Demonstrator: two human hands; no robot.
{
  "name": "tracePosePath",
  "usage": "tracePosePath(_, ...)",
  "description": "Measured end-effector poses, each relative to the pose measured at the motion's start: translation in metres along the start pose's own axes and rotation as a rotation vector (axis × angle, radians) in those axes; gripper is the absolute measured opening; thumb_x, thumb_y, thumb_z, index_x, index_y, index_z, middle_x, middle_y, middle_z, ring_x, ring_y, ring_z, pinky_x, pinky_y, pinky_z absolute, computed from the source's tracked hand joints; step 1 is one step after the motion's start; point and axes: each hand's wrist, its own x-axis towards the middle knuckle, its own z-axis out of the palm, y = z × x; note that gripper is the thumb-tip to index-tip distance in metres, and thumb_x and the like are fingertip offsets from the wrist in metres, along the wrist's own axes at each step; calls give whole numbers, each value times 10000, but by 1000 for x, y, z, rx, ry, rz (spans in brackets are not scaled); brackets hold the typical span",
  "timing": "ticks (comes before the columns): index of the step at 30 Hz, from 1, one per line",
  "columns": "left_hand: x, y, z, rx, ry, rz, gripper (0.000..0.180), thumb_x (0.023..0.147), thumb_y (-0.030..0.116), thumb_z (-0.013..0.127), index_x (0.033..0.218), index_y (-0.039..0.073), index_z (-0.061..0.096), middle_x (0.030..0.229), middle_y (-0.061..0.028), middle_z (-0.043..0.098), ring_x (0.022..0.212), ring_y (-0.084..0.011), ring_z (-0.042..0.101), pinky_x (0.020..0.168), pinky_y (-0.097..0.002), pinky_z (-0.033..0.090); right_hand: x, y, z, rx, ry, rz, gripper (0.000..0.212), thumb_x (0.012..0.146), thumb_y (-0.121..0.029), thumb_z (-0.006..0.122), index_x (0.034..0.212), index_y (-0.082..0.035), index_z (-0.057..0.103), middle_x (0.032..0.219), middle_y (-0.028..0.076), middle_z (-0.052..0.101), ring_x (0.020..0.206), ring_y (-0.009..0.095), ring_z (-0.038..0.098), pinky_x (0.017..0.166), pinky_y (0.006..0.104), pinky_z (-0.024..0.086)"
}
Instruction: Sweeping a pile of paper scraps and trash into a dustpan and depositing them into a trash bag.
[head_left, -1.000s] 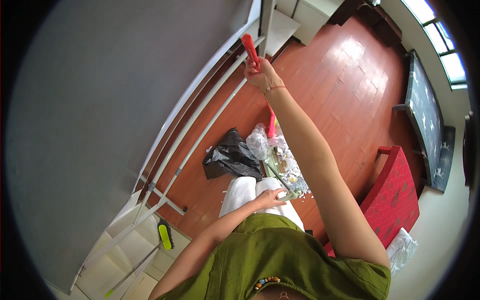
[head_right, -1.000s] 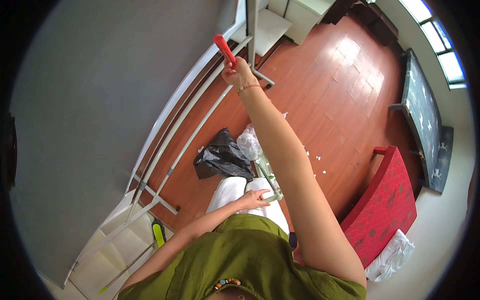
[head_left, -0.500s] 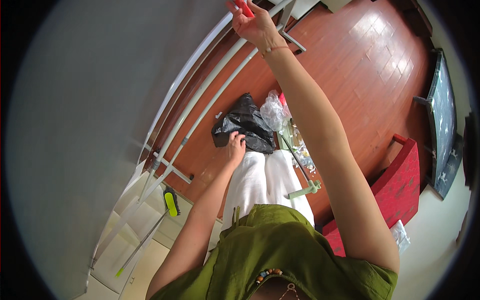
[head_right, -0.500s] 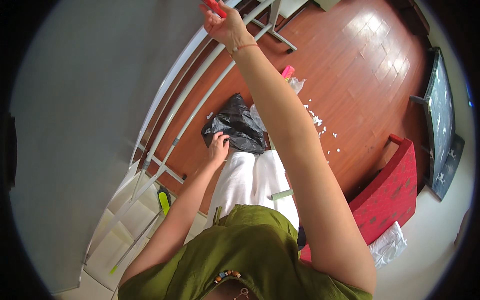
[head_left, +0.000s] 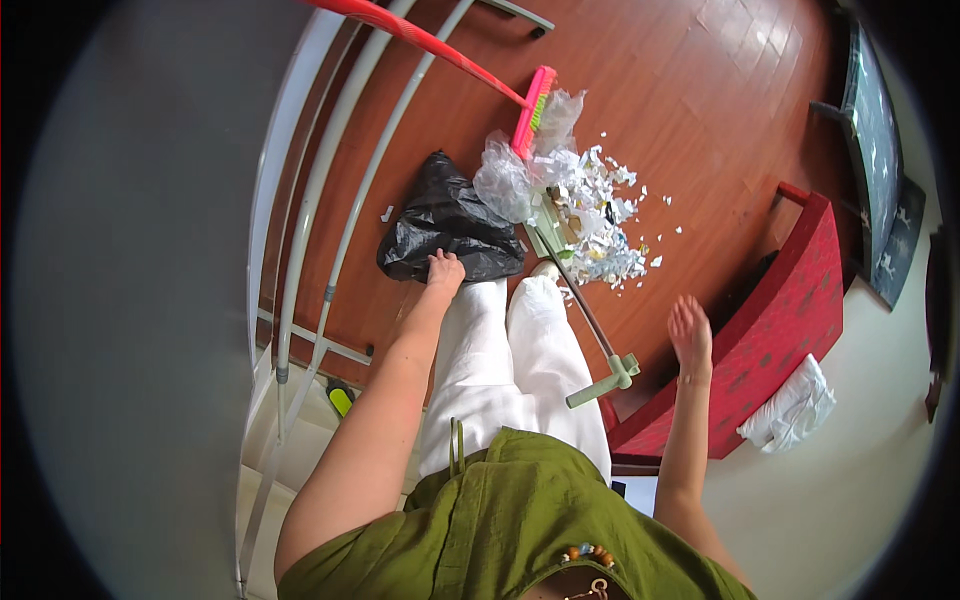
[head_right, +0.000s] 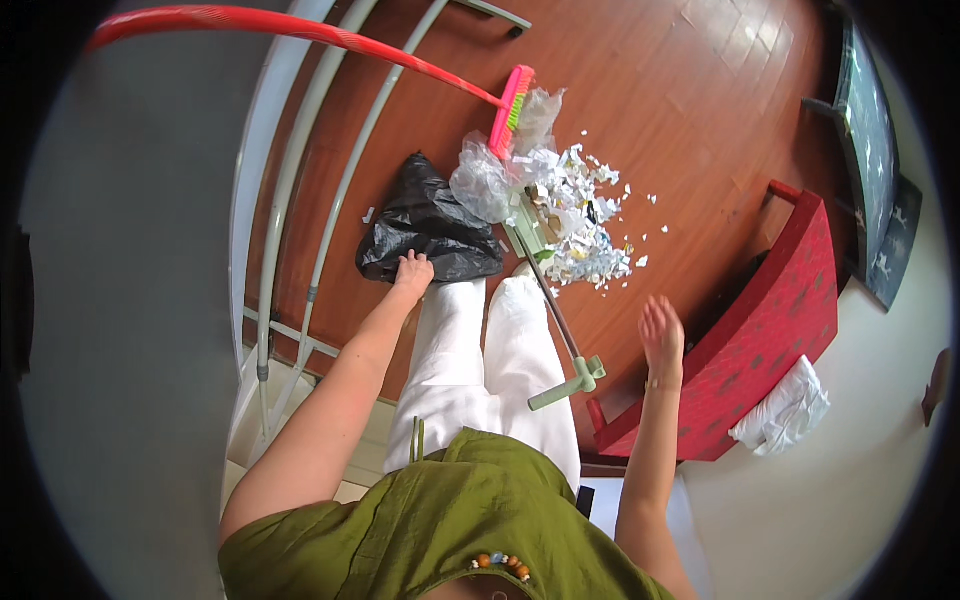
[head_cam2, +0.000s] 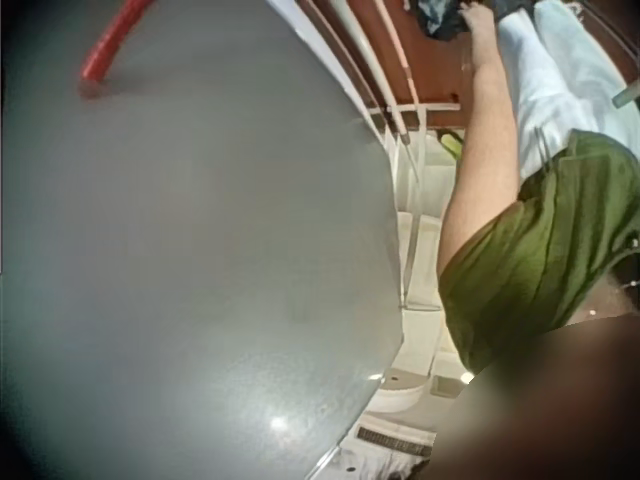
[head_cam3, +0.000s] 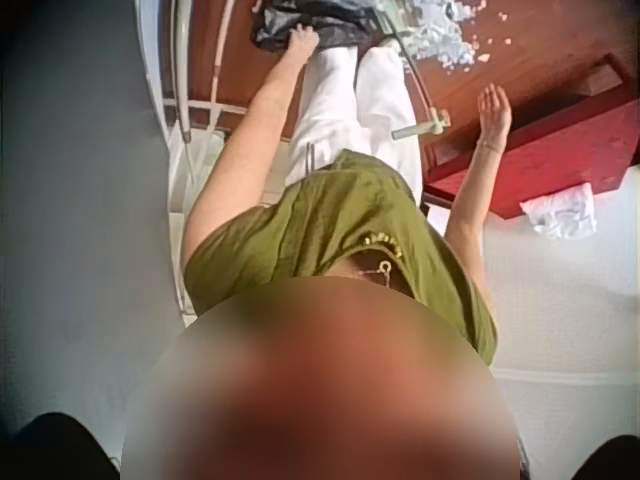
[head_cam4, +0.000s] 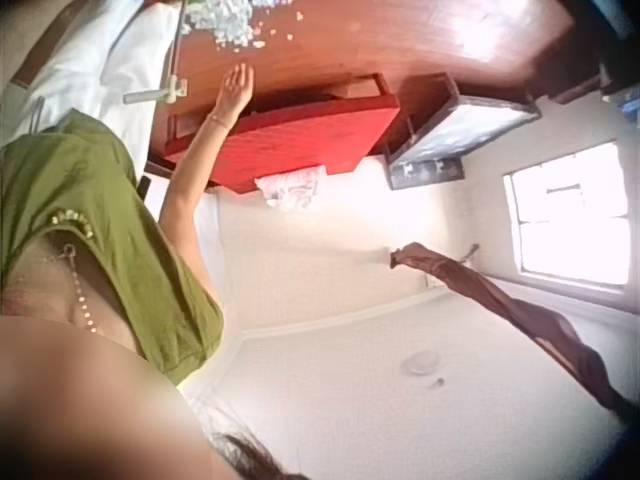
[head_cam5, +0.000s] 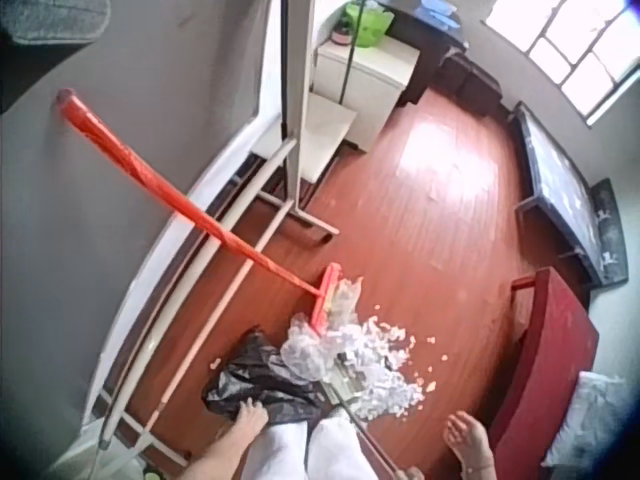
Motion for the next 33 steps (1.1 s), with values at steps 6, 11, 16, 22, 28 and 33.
tracePosePath(6, 21, -19, 18, -82, 157, 77, 138, 851, 130, 595, 932, 66, 686, 1060, -131, 595, 1096, -382, 584, 788, -391, 568, -34, 126, -127, 81, 103, 380, 162, 929, -193, 536, 967, -51, 604, 857, 46, 656, 733, 161, 628, 625, 270, 530)
tracePosePath(11, 26, -18, -9, -381, 104, -58, 169, 800, 175, 691, 903, 55, 631, 942, -161, 635, 912, -351, 648, 762, -436, 531, -48, 217, -82, 1, -84, 331, 219, 940, -236, 533, 1058, -57, 578, 908, 86, 653, 761, 182, 644, 635, 295, 535)
tracePosePath(16, 11, -19, -6, -584, 360, -267, 179, 878, 124, 576, 1007, 37, 486, 876, -207, 656, 876, -413, 628, 752, -507, 485, -60, 246, 21, -84, -240, 435, 250, 955, -229, 524, 1107, -30, 517, 975, 144, 628, 838, 211, 639, 725, 320, 536)
tracePosePath(22, 3, -18, -4, -886, 523, -346, 132, 913, 123, 515, 998, 37, 461, 917, -269, 621, 933, -445, 593, 780, -515, 443, -39, 270, 24, 434, -149, 509, 257, 968, -303, 504, 1052, -61, 523, 1021, 111, 620, 923, 222, 618, 810, 334, 524)
tracePosePath(28, -19, -28, -4, -939, 440, -370, 517, 862, 516, 597, 993, 16, 579, 991, -234, 644, 978, -393, 609, 849, -449, 461, -36, 275, -7, 293, -237, 370, 242, 934, -262, 556, 1065, -59, 528, 971, 98, 634, 892, 209, 627, 786, 316, 533)
tracePosePath(33, -61, -11, -3, -594, 395, -46, 511, 796, 476, 676, 1029, 24, 620, 980, -204, 669, 991, -361, 625, 844, -422, 477, -51, 313, -29, 239, -332, 305, 277, 914, -223, 579, 1103, -30, 521, 991, 113, 629, 872, 212, 630, 763, 310, 536)
